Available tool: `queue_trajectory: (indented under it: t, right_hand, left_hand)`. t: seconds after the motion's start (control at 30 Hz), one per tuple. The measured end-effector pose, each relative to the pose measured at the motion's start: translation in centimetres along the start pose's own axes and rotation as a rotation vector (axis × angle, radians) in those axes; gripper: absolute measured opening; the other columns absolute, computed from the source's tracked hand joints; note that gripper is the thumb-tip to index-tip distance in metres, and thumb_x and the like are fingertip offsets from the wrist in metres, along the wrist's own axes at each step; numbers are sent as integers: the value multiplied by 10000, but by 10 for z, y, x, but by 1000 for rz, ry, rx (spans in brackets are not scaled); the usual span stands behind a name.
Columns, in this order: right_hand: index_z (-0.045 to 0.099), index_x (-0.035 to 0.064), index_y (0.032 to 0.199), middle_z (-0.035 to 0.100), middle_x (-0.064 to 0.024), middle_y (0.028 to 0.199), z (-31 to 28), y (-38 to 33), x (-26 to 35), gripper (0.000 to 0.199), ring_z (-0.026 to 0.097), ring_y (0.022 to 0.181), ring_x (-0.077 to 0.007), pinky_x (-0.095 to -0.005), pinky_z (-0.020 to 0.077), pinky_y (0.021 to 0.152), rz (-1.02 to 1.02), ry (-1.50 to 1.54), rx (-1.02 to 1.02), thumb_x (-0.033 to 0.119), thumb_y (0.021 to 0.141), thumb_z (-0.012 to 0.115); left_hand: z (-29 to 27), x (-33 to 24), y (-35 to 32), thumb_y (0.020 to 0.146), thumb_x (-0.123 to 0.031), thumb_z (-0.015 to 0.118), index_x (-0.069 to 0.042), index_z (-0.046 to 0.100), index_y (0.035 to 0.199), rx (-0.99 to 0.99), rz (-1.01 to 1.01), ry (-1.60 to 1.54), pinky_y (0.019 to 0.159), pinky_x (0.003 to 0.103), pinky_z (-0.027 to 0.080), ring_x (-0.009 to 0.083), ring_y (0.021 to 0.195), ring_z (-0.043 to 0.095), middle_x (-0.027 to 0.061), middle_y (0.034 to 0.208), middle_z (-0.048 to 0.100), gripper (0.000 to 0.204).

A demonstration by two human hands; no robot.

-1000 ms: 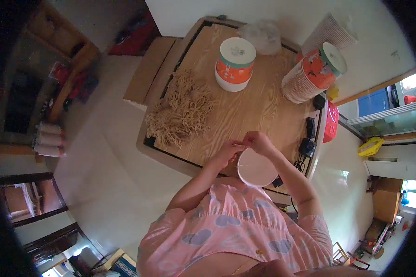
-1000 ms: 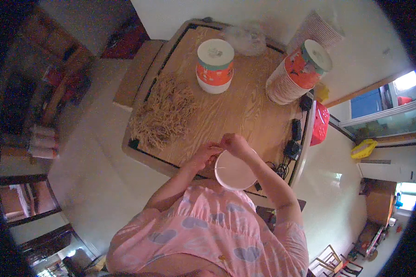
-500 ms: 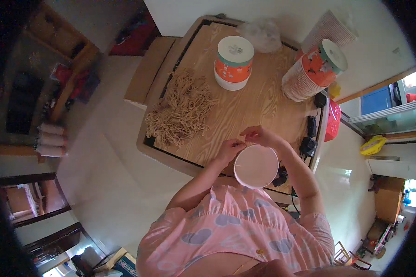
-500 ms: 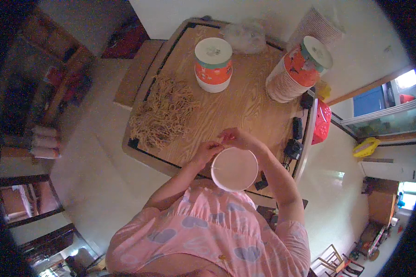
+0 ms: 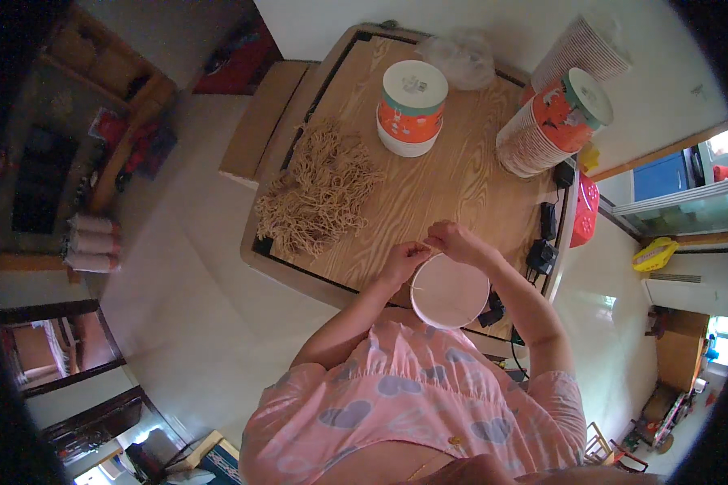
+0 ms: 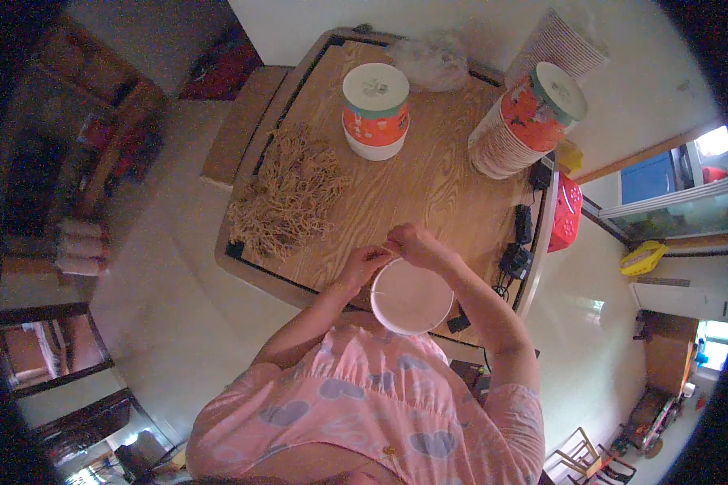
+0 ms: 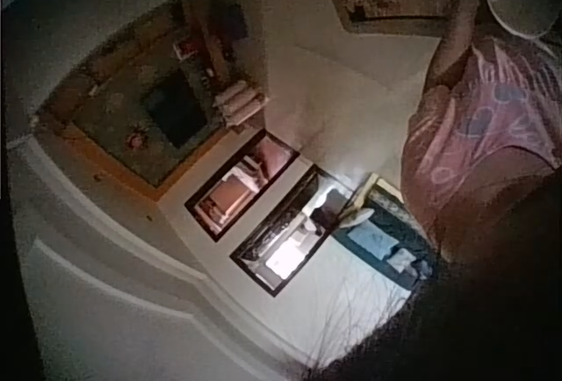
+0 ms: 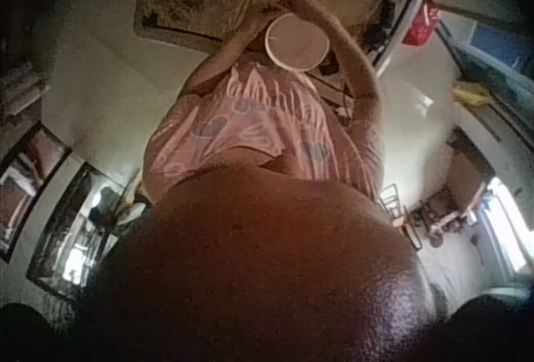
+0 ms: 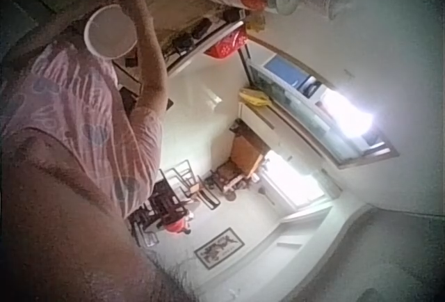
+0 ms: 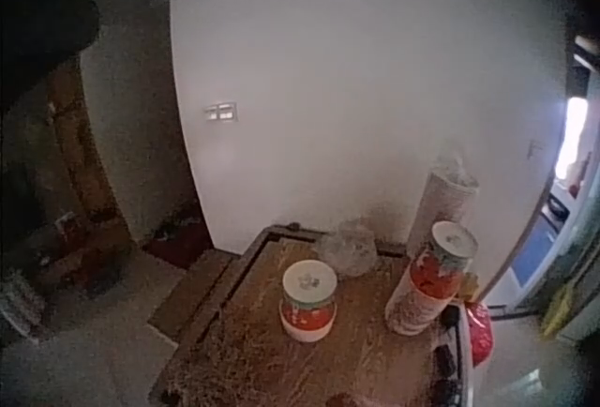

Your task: The person is placing shredded wood wool into paper bowls and applying labels to them.

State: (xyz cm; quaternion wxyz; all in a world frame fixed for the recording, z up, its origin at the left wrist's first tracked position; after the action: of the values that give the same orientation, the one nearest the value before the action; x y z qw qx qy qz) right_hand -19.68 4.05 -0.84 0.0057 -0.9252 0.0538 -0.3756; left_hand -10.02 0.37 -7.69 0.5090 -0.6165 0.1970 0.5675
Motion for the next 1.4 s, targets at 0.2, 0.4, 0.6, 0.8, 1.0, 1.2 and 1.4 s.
queue_trajectory:
  t: [0.2,0.4,0.6,0.8,1.0,1.2,1.4]
  right_hand:
    - [509,-16,785,505,-190,730,1,-7,-4,222,516,692,-334,-378,416,628,241,153,23,196,845,538]
    - [503,-9,777,505,-153,701,1,-11,-13,172,516,658,-250,-334,417,611,258,223,35,147,840,536]
    - [543,4,784,548,-118,705,3,-13,-14,117,546,662,-227,-311,433,603,300,207,-45,115,818,551]
    - [575,9,816,578,-148,734,15,-17,-10,120,586,704,-285,-352,456,625,362,176,-196,128,804,564]
    - [581,8,828,582,-158,765,13,-17,-2,140,573,740,-328,-371,452,644,329,142,-192,143,789,584]
    - [599,21,823,579,-151,803,10,-15,1,167,561,784,-334,-391,450,678,255,72,-181,183,792,577]
    - [591,25,801,573,-155,834,6,-14,2,191,557,811,-348,-417,449,697,352,145,-151,209,811,544]
  left_hand:
    - [-4,3,1,785,-133,639,-11,646,847,-38,13,42,601,228,436,77,669,532,22,726,610,137]
    - [-3,8,7,795,-152,639,-30,642,857,3,0,104,701,250,458,105,762,572,26,808,632,136]
    - [-2,6,7,793,-157,636,-33,641,871,21,-10,82,695,251,460,106,762,572,33,805,635,147]
    - [-6,-1,4,781,-155,653,-16,632,781,-73,142,93,577,225,432,81,634,537,18,669,598,140]
    - [-24,13,0,770,-164,676,-32,654,823,31,154,-21,606,247,453,80,679,550,24,728,606,143]
    - [-20,-46,-19,750,-130,678,-84,680,822,48,444,464,592,281,460,152,670,571,50,720,586,85]
    - [-13,-58,-24,770,-175,662,-148,688,852,17,635,707,564,310,440,181,644,546,56,724,530,91]
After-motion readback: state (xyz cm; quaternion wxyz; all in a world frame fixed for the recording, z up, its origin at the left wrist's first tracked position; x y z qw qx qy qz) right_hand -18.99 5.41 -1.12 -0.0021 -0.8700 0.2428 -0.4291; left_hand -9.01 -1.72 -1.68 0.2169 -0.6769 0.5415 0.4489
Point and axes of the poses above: each hand's wrist, its own y-axis towards the middle knuckle, its own z-axis out of the palm, x = y × z, the point moved 8 cm from there along y, towards the middle knuckle
